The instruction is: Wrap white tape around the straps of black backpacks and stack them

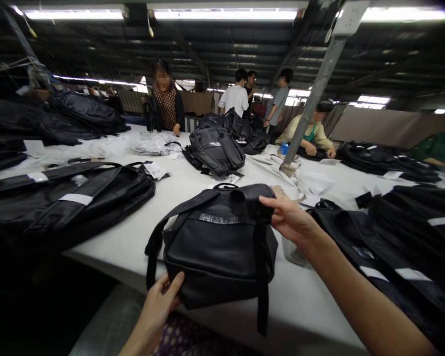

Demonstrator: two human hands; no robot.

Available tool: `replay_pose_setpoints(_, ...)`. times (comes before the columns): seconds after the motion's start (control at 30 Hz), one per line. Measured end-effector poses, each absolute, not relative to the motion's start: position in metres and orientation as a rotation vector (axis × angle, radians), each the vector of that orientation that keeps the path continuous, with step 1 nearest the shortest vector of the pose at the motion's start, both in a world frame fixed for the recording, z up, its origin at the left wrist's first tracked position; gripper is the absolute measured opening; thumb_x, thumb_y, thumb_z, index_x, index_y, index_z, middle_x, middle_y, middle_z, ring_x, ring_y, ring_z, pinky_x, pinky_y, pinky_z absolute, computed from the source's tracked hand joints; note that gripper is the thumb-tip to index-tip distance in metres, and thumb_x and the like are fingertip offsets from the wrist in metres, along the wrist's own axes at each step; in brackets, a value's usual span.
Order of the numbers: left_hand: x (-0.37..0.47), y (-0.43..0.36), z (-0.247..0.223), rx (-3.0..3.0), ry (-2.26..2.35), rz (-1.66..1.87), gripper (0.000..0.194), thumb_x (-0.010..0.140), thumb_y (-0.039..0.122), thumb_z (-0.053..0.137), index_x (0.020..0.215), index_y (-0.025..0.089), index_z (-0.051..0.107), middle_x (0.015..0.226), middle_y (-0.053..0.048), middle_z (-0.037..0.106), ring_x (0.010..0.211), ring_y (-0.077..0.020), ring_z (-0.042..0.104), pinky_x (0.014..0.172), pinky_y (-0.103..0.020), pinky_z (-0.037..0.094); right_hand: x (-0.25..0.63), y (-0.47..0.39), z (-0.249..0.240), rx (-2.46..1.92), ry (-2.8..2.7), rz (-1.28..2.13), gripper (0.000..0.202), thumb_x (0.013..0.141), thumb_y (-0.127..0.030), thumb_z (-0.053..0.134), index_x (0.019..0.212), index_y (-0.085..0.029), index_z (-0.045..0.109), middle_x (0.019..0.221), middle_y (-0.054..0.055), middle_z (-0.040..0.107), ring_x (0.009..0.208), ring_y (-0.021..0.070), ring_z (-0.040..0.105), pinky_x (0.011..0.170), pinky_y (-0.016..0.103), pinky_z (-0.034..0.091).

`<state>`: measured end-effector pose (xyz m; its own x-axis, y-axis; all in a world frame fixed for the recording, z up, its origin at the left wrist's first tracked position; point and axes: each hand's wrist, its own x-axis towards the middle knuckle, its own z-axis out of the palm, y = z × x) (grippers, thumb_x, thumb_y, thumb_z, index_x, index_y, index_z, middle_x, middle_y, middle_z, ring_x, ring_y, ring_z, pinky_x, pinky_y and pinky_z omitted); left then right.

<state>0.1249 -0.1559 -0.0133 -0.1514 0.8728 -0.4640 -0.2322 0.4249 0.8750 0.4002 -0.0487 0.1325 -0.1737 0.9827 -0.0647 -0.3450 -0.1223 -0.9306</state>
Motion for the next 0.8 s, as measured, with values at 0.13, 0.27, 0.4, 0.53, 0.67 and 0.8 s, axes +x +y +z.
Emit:
replay_pose_setpoints(0.13,0.132,-0.171,-0.042,0.669,1.367,1.116,0.048,0.064,0.051,0.068,0.099,0.019,0.059,0.094,-0.005,0.065,0.091,-0.0221,0.06,0.074,-0.028,0.049,0.395,-0.049,0.098,-1.124,-0.843,1.655,0.018,0.07,-0.025,0.069,0.082,-0.017,0.057,0.066,0.001,0.067,0.055,0.0147,0.061,0.052,0.026,0.051)
replay_pose_setpoints(0.27,0.12,-0.173,-0.036,1.029,1.582,1.001,0.044,0.065,0.06,0.061,0.059,0.017,0.052,0.057,0.002,0.053,0.059,-0.015,0.053,0.054,-0.022,0.042,0.407,-0.063,0.068,-1.178,-0.782,1.76,0.015,0.073,-0.023,0.068,0.079,-0.016,0.056,0.067,0.002,0.066,0.058,0.015,0.062,0.056,0.029,0.053)
replay_pose_setpoints(0.4,0.123,-0.155,0.008,1.394,1.694,1.115,0.046,0.073,0.059,0.053,0.053,0.018,0.044,0.049,0.005,0.04,0.05,-0.0101,0.041,0.049,-0.02,0.033,0.416,-0.065,0.089,-1.076,-0.892,1.715,0.017,0.073,-0.026,0.068,0.078,-0.016,0.055,0.064,0.001,0.065,0.058,0.0155,0.062,0.058,0.03,0.054)
replay_pose_setpoints(0.53,0.167,-0.12,0.048,1.415,1.141,1.077,0.038,0.077,0.05,0.055,0.101,0.02,0.058,0.091,-0.002,0.062,0.083,-0.0176,0.059,0.074,-0.025,0.045,0.415,-0.058,0.11,-1.041,-0.858,1.72,0.017,0.071,-0.023,0.069,0.075,-0.015,0.056,0.062,0.0,0.063,0.056,0.0141,0.061,0.06,0.03,0.053)
replay_pose_setpoints(0.67,0.221,-0.09,0.058,1.275,0.768,0.965,0.043,0.079,0.045,0.055,0.113,0.018,0.056,0.116,-0.009,0.058,0.103,-0.0232,0.056,0.09,-0.034,0.043,0.41,-0.058,0.119,-0.992,-0.897,1.698,0.017,0.071,-0.027,0.069,0.075,-0.015,0.057,0.062,-0.001,0.063,0.056,0.0117,0.059,0.06,0.027,0.05)
replay_pose_setpoints(0.8,0.248,-0.068,0.07,1.182,0.456,0.915,0.049,0.081,0.043,0.054,0.124,0.021,0.048,0.126,-0.009,0.052,0.117,-0.0248,0.046,0.098,-0.037,0.037,0.41,-0.061,0.12,-0.963,-1.069,1.606,0.025,0.07,-0.036,0.07,0.077,-0.014,0.059,0.066,0.0,0.063,0.058,0.01,0.057,0.058,0.023,0.046)
